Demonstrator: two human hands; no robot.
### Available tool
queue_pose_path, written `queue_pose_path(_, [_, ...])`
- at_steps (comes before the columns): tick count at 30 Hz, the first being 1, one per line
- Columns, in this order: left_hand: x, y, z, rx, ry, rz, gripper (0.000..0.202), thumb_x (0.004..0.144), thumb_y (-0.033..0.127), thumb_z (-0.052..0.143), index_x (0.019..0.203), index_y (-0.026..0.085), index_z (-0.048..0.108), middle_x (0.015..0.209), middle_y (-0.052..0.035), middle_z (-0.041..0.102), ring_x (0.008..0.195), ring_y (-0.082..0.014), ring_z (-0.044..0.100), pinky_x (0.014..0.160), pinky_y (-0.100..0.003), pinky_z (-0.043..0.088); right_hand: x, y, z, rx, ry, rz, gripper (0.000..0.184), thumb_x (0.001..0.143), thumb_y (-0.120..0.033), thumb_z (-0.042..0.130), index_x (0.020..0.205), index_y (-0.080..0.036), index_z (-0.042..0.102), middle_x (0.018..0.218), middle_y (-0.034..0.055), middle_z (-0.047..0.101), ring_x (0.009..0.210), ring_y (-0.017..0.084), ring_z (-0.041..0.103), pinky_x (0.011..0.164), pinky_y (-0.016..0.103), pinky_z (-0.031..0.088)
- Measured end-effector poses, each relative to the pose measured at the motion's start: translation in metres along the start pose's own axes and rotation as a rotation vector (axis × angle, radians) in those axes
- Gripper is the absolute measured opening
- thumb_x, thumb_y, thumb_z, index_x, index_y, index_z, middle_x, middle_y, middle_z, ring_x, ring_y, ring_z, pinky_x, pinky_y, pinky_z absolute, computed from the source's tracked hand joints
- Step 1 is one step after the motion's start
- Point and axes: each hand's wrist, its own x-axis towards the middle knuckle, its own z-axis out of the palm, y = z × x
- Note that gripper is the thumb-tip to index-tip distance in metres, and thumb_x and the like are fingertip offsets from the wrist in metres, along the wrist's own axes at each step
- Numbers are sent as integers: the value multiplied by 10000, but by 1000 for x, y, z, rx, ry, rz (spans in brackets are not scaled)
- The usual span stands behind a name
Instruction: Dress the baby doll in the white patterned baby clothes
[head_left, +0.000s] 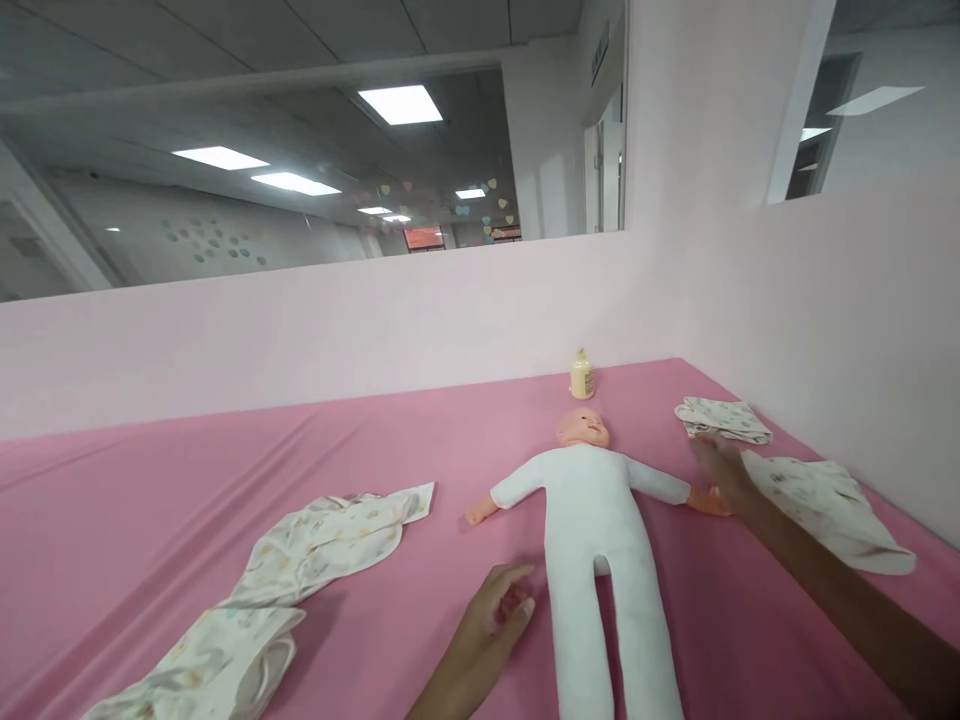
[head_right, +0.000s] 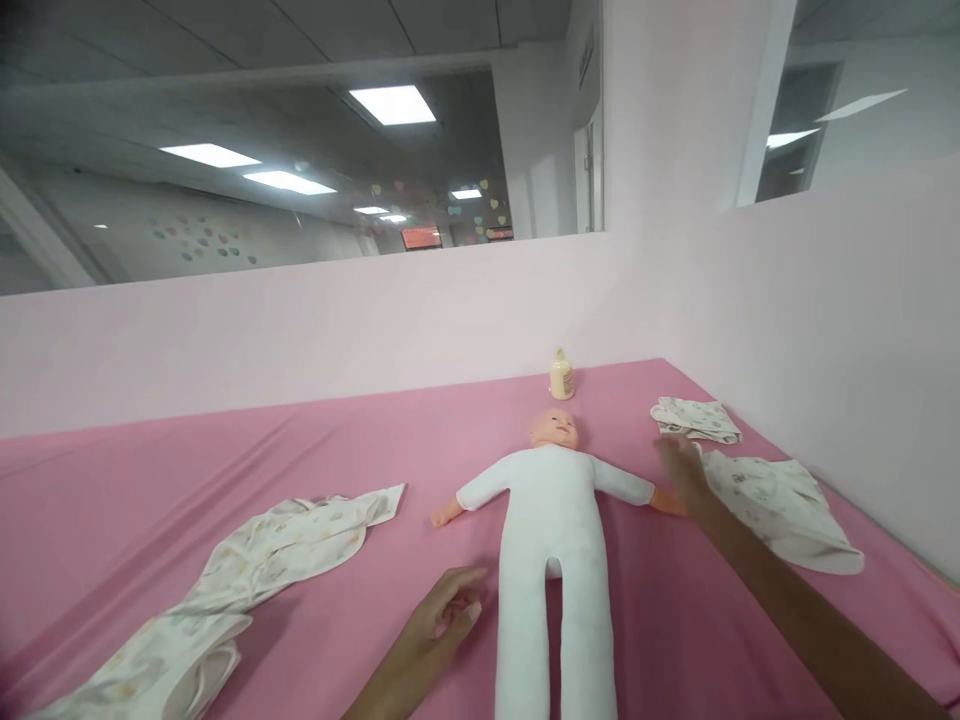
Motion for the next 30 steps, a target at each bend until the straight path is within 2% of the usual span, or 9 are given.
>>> queue_pose_path(3, [5, 0, 7, -23, 1, 31, 406, 911, 482, 494, 1243, 258, 562, 1271, -65, 549, 1124, -208, 535, 1013, -349, 419, -53, 1, 12, -30, -149, -49, 392, 716, -454, 586, 998, -185, 630, 1038, 111, 666, 935, 260, 636, 821, 407, 508])
queue_pose_path(8, [6, 12, 16, -126, -20, 91, 378, 911, 378, 518, 1252, 225, 571, 1273, -67, 597, 1116, -206, 564, 993, -349, 438, -125, -1, 32, -49, -342, -255, 488, 826, -495, 518, 1210, -196, 551, 1299, 128, 561, 1229, 288, 508, 1059, 466, 385])
queue_pose_path(14, [0, 9, 32, -1, 58, 171, 333, 932, 360, 454, 1175, 210, 626, 1201, -55, 649, 1029, -198, 603, 916, -337, 471, -141, 2, 37, -48, -356, -287, 465, 890, -512, 428, 1211, -197, 543, 1303, 140, 549, 1234, 307, 488, 1072, 497, 355])
queue_pose_path(17, [0, -1, 29, 153, 125, 214, 330, 929, 373, 446, 1153, 217, 630, 1172, -54, 660, 1028, -205, 604, 923, -344, 464, -140, 4, 32, -49, -374, -287, 455, 892, -517, 425, 1200, -208, 555, 1298, 141, 556, 1218, 314, 497, 1060, 489, 361])
queue_pose_path(19, [2, -7, 12, 369, 245, 227, 338, 934, 369, 420, 1154, 225, 633, 1177, -67, 656, 1071, -232, 583, 975, -387, 427, -140, 5, 29, -52, -373, -257, 463, 884, -529, 429, 1176, -199, 571, 1281, 149, 568, 1198, 323, 510, 1058, 491, 357])
queue_pose_path(21, [7, -11, -20, 667, 405, 185, 357, 934, 311, 378, 1166, 207, 628, 1198, -104, 640, 1115, -272, 551, 1006, -443, 385, -140, 5, 27, -57, -380, -229, 474, 880, -538, 426, 1151, -184, 585, 1250, 158, 584, 1174, 326, 523, 1052, 489, 358])
queue_pose_path(24, [16, -15, -83, 1051, 541, -55, 409, 924, 230, 341, 1270, 152, 545, 1262, -169, 576, 1169, -314, 508, 985, -466, 380, -140, 5, 27, -57, -391, -225, 481, 883, -544, 406, 1124, -174, 596, 1203, 155, 606, 1141, 314, 540, 1034, 478, 370])
queue_pose_path(26, [20, -19, -124, 1218, 485, -302, 461, 889, 184, 364, 1333, 126, 473, 1306, -208, 517, 1195, -353, 481, 975, -495, 370, -139, 6, 28, -59, -387, -229, 482, 883, -549, 397, 1112, -175, 598, 1193, 146, 609, 1132, 303, 542, 1026, 473, 376])
queue_pose_path(30, [25, -36, -174, 1189, 428, -463, 531, 763, 105, 458, 1291, 159, 490, 1238, -208, 554, 1138, -377, 530, 901, -531, 403, -136, 11, 30, -64, -396, -234, 465, 889, -545, 386, 1090, -185, 601, 1172, 127, 618, 1109, 281, 550, 1006, 462, 388])
